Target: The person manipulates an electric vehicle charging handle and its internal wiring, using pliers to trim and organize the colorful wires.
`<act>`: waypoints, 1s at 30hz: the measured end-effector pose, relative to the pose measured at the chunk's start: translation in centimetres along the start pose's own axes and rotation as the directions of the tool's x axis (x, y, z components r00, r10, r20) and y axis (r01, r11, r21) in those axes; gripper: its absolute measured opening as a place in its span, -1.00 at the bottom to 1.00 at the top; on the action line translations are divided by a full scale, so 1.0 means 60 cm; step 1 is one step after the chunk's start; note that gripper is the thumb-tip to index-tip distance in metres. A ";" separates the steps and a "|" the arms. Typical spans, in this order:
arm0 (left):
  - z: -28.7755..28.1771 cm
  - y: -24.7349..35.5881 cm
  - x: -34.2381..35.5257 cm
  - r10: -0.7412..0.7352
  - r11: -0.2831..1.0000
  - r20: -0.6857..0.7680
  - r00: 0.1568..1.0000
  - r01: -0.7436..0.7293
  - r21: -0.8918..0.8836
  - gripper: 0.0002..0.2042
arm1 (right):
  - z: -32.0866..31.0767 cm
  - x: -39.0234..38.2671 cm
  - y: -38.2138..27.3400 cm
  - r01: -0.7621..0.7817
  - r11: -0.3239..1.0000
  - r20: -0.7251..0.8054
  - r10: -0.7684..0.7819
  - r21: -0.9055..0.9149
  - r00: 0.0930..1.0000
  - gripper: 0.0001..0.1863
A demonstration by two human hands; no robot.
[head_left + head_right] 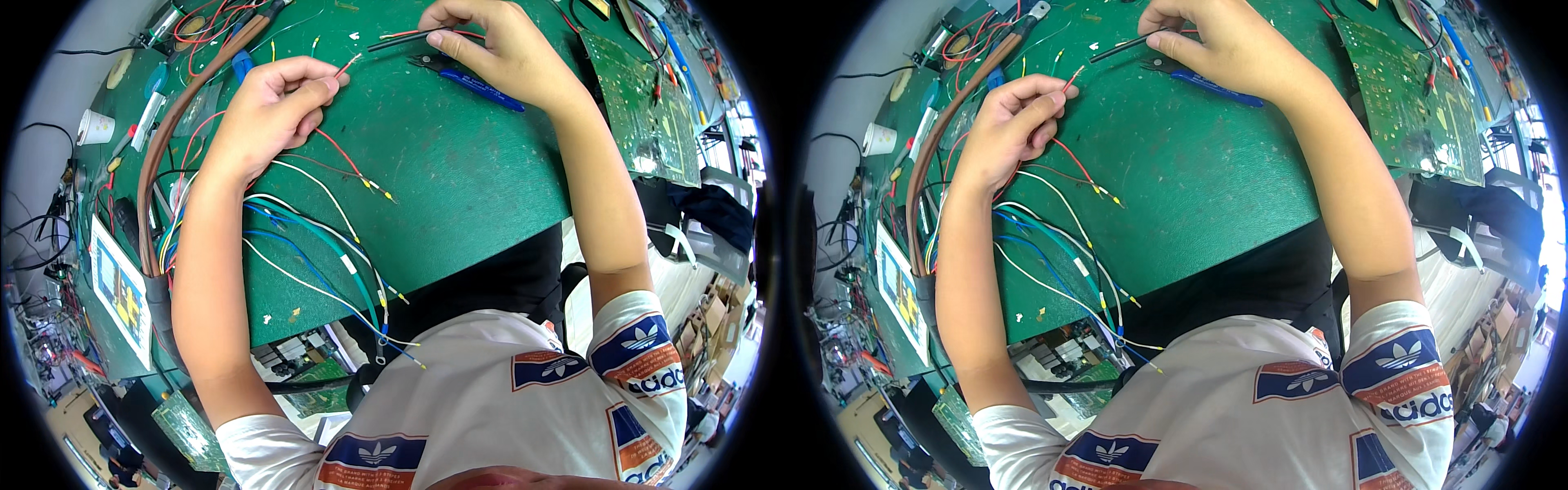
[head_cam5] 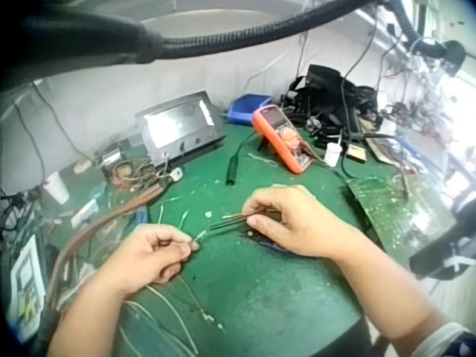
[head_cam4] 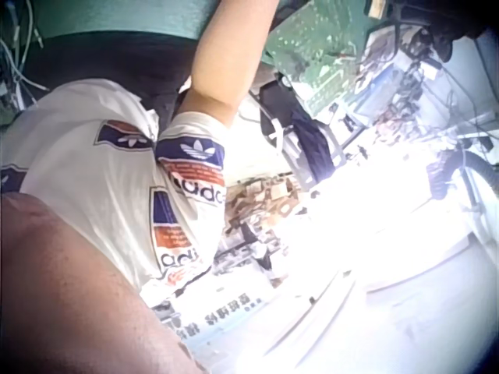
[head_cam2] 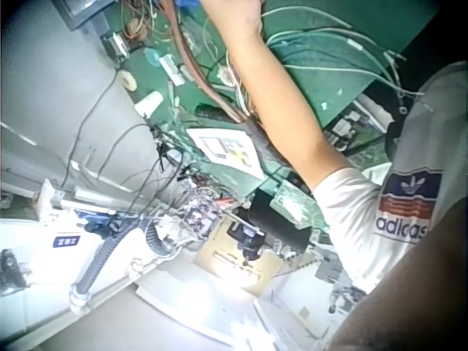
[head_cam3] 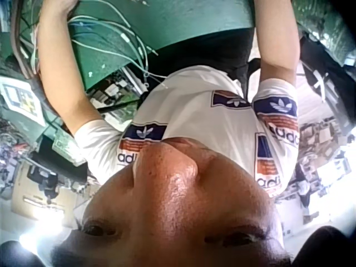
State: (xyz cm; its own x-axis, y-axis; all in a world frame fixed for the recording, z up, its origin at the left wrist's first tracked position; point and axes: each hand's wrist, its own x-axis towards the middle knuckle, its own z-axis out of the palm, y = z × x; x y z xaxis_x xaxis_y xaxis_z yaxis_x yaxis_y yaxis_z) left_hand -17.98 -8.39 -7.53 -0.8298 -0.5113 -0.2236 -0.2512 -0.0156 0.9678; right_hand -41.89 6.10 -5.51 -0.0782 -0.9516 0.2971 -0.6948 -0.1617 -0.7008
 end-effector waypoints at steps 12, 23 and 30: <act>0.001 0.002 -0.001 0.000 1.000 0.004 1.000 0.000 0.029 -0.80 | 0.004 0.000 0.001 0.082 0.994 -0.010 -0.083 -0.067 0.997 -0.87; 0.002 0.001 -0.001 -0.003 0.999 0.005 1.000 0.002 0.038 -0.79 | 0.002 -0.001 -0.001 0.083 0.994 -0.008 -0.083 -0.065 0.996 -0.86; 0.001 -0.001 -0.001 0.007 0.997 0.032 0.999 -0.009 0.071 -0.79 | 0.004 0.000 0.001 0.120 0.988 0.011 -0.119 -0.095 0.993 -0.86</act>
State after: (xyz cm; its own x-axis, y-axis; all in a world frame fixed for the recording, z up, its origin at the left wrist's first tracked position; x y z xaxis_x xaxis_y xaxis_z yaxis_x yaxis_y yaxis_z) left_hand -17.97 -8.33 -7.57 -0.8471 -0.4836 -0.2204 -0.2782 0.0503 0.9592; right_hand -41.79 6.02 -5.70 0.0129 -0.9283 0.3715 -0.7642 -0.2487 -0.5951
